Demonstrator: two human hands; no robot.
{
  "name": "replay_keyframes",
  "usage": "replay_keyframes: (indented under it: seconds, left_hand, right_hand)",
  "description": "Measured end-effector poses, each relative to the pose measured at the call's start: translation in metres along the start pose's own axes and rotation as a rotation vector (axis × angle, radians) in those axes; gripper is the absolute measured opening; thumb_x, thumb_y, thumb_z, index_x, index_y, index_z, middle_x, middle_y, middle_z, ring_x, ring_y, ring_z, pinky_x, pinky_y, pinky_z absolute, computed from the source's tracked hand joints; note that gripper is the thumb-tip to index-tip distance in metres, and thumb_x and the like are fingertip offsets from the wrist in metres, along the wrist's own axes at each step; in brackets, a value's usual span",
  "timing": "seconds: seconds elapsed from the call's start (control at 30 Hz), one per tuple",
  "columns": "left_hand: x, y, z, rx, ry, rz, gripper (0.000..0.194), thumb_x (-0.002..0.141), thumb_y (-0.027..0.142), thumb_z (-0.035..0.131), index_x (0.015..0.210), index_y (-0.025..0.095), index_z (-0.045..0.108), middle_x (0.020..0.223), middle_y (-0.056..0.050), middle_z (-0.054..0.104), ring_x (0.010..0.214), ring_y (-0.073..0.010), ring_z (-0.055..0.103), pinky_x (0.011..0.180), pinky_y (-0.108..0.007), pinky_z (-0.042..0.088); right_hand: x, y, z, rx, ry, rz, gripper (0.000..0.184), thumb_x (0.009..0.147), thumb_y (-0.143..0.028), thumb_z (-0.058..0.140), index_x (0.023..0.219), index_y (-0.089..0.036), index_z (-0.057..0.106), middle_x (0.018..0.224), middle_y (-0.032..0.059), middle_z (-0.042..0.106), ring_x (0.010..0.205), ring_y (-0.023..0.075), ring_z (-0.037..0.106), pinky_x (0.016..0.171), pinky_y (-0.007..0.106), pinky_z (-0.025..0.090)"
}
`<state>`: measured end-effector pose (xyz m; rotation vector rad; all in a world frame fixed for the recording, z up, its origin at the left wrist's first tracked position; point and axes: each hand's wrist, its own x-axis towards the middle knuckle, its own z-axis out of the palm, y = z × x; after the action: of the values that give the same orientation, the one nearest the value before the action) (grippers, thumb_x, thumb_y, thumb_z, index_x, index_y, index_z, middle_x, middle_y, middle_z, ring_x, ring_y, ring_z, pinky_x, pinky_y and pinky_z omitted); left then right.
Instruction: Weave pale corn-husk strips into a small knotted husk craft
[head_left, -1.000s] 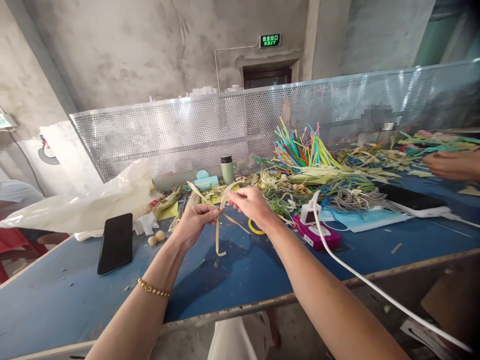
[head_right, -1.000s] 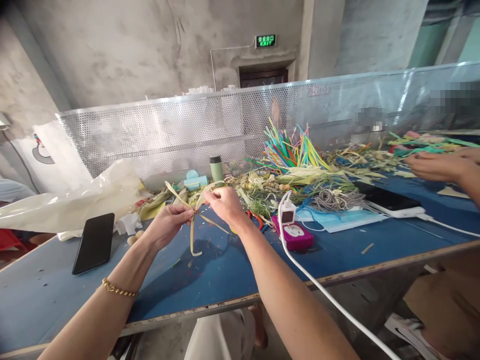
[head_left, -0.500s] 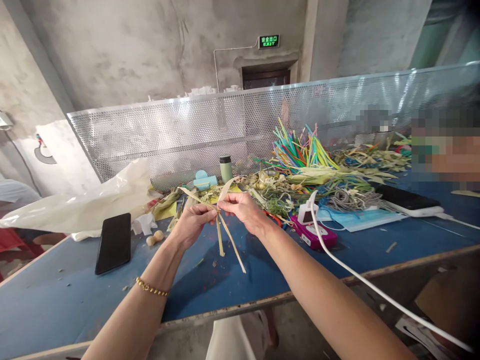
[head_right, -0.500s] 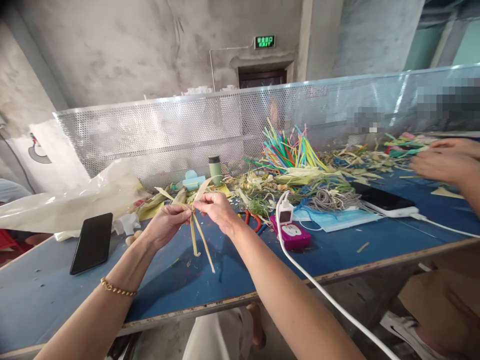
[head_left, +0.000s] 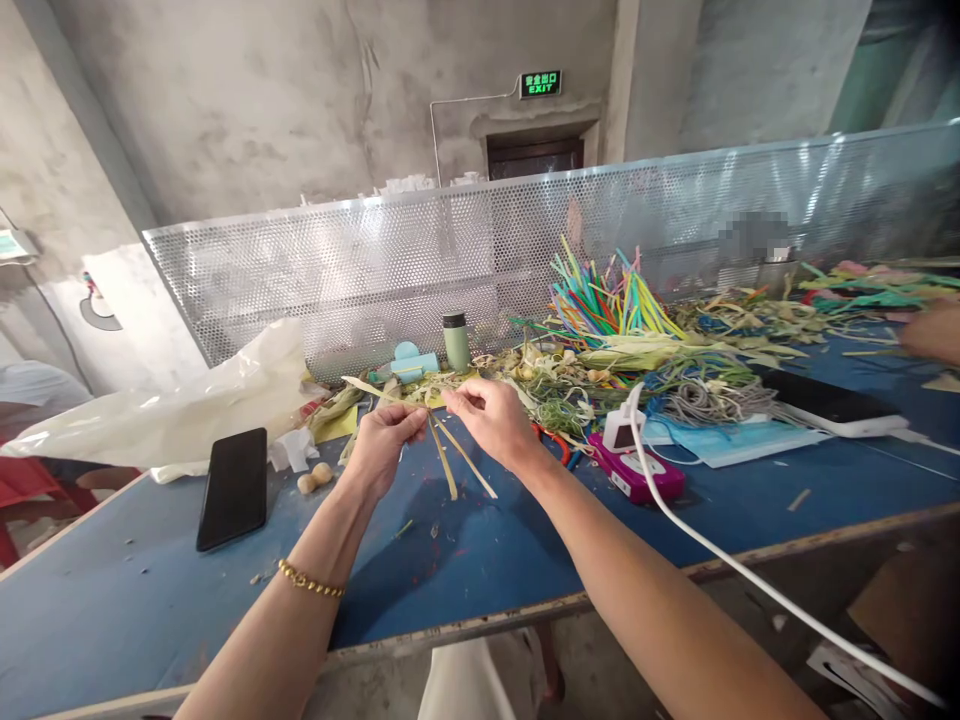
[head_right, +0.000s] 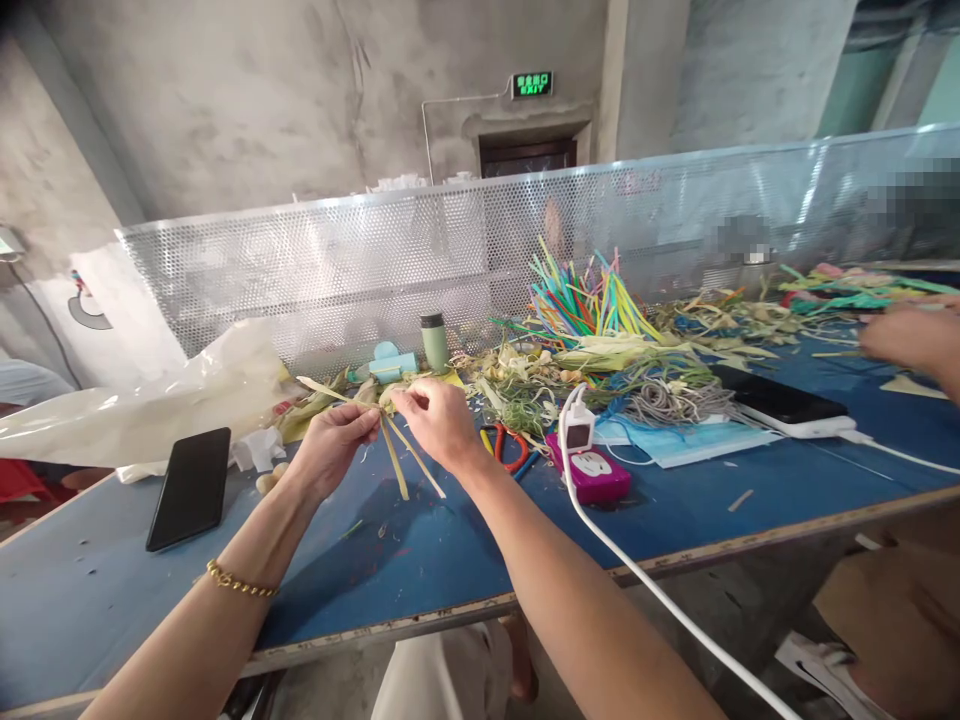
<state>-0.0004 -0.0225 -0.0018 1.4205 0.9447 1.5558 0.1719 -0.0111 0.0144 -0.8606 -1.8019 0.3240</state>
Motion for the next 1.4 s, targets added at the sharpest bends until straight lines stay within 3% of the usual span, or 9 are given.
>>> replay_keyframes:
  seconds: [0.13, 0.3, 0.5, 0.93, 1.3, 1.4]
  left_hand:
    - [0.001, -0.002, 0.0, -0.004, 0.058, -0.006, 0.032, 0.056, 0.04, 0.089, 0.063, 0.014, 0.073, 0.056, -0.001, 0.061, 0.055, -0.0105, 0.046, 0.058, -0.028, 0.033]
    - [0.001, -0.002, 0.001, 0.01, 0.046, -0.006, 0.028, 0.056, 0.038, 0.087, 0.059, 0.014, 0.072, 0.055, -0.002, 0.062, 0.057, -0.0124, 0.049, 0.06, -0.029, 0.035]
    - [0.002, -0.004, 0.0, 0.039, 0.09, 0.052, 0.024, 0.059, 0.036, 0.084, 0.061, 0.015, 0.072, 0.056, -0.001, 0.061, 0.058, -0.0128, 0.049, 0.061, -0.029, 0.036]
    - [-0.002, -0.005, 0.006, -0.002, 0.121, 0.087, 0.027, 0.061, 0.037, 0.083, 0.059, 0.016, 0.067, 0.057, 0.0, 0.059, 0.059, -0.0119, 0.048, 0.06, -0.027, 0.036]
    - [-0.003, -0.002, 0.004, 0.012, 0.104, 0.072, 0.028, 0.062, 0.038, 0.083, 0.06, 0.016, 0.066, 0.057, 0.001, 0.056, 0.059, -0.0119, 0.045, 0.06, -0.027, 0.033]
    - [-0.002, 0.0, 0.001, 0.012, 0.087, 0.051, 0.029, 0.062, 0.039, 0.084, 0.058, 0.016, 0.066, 0.056, 0.001, 0.056, 0.058, -0.0118, 0.045, 0.06, -0.028, 0.034]
  right_hand:
    - [-0.009, -0.01, 0.008, -0.28, -0.134, -0.091, 0.024, 0.089, -0.028, 0.07, 0.067, -0.018, 0.067, 0.077, 0.0044, 0.067, 0.069, 0.015, 0.055, 0.063, 0.029, 0.033]
    - [-0.013, -0.009, 0.012, -0.46, -0.167, -0.101, 0.019, 0.093, -0.018, 0.06, 0.076, -0.018, 0.067, 0.084, 0.005, 0.069, 0.074, 0.016, 0.058, 0.065, 0.03, 0.031]
    - [-0.013, -0.007, 0.013, -0.38, -0.221, -0.197, 0.021, 0.099, -0.017, 0.056, 0.081, -0.017, 0.067, 0.086, 0.0045, 0.068, 0.079, 0.0163, 0.059, 0.07, 0.029, 0.034]
    - [-0.01, -0.003, 0.018, -0.067, -0.219, -0.266, 0.03, 0.096, -0.013, 0.059, 0.066, -0.018, 0.058, 0.069, 0.0003, 0.058, 0.067, 0.0135, 0.05, 0.065, 0.027, 0.035]
    - [-0.012, -0.003, 0.019, -0.06, -0.236, -0.254, 0.026, 0.096, -0.015, 0.058, 0.07, -0.018, 0.059, 0.072, 0.0008, 0.059, 0.067, 0.0129, 0.049, 0.066, 0.027, 0.034]
    - [-0.011, -0.004, 0.012, -0.113, -0.238, -0.216, 0.034, 0.099, -0.028, 0.058, 0.067, -0.018, 0.058, 0.067, 0.0009, 0.056, 0.063, 0.0131, 0.045, 0.062, 0.029, 0.03]
